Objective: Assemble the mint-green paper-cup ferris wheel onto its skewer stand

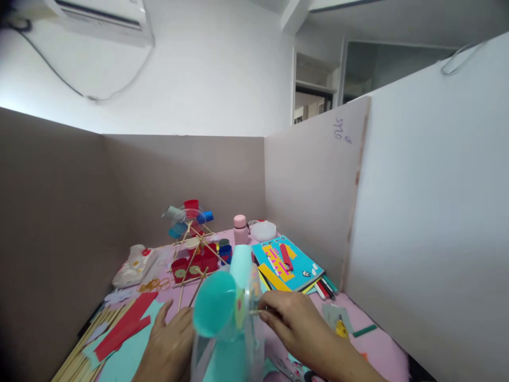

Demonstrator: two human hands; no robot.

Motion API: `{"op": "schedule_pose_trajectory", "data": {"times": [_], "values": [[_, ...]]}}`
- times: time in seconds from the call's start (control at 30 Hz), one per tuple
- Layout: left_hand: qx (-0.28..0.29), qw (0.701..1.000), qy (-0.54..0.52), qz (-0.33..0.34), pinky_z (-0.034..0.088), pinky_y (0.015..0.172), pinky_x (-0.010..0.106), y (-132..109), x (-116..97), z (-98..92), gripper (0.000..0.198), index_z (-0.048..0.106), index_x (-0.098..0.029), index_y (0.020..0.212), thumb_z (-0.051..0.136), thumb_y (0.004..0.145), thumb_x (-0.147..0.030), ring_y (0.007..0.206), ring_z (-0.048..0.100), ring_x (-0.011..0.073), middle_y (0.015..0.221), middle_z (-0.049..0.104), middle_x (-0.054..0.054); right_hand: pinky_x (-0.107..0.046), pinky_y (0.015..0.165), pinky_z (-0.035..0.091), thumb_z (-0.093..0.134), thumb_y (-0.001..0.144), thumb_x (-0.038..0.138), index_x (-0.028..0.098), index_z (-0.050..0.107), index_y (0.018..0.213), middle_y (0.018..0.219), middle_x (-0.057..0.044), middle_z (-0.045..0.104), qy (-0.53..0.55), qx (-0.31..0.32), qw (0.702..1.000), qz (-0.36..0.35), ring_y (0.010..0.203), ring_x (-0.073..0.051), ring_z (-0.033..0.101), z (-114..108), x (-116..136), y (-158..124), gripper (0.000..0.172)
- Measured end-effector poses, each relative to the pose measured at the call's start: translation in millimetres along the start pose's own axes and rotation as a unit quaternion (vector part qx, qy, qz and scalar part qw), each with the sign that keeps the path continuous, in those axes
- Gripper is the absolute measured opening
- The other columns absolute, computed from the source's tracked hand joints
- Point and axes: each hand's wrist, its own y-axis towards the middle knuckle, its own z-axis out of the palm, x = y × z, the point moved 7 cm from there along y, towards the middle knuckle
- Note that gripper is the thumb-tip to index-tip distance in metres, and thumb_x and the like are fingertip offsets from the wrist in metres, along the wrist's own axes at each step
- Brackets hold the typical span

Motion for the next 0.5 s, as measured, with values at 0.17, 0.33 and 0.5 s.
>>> {"op": "schedule_pose_trajectory", "data": {"times": [0.17,0.33,0.5], "values": [[0.019,0.989,-0.14,-0.035,0.041,0.091,0.048,-24.0,17.9,44.8,0.017,0.068,-0.03,0.075,0.054,0.07,-0.021,0.073,0.067,0.0277,0.081,0.075,0.004,-0.028,0.067,0.035,0.043,0.09,0.02,0.02,0.059,0.083,0.083,-0.004,0.066,-0.121,-0.018,0.991,-0.046,0.077,-0.018,0.058,2.7,7.5,0.8,0.018],[0.057,0.98,-0.173,-0.077,0.051,0.07,0.034,-24.2,16.8,47.4,0.024,0.068,-0.028,0.077,0.044,0.077,-0.033,0.065,0.065,0.0236,0.07,0.071,0.004,-0.036,0.082,0.033,0.043,0.091,0.019,0.02,0.055,0.083,0.082,-0.001,0.066,-0.124,-0.016,0.991,-0.056,0.078,-0.017,0.059,4.8,11.6,2.1,0.015],[0.072,0.915,-0.348,-0.193,0.051,0.061,0.029,-15.2,6.4,38.3,0.031,0.064,-0.029,0.068,0.047,0.071,-0.054,0.062,0.06,0.0236,0.065,0.068,0.003,-0.042,0.091,0.029,0.043,0.092,0.02,0.02,0.053,0.081,0.081,-0.001,0.066,-0.153,-0.027,0.986,-0.061,0.08,-0.017,0.059,10.2,9.2,0.4,0.015]]}}
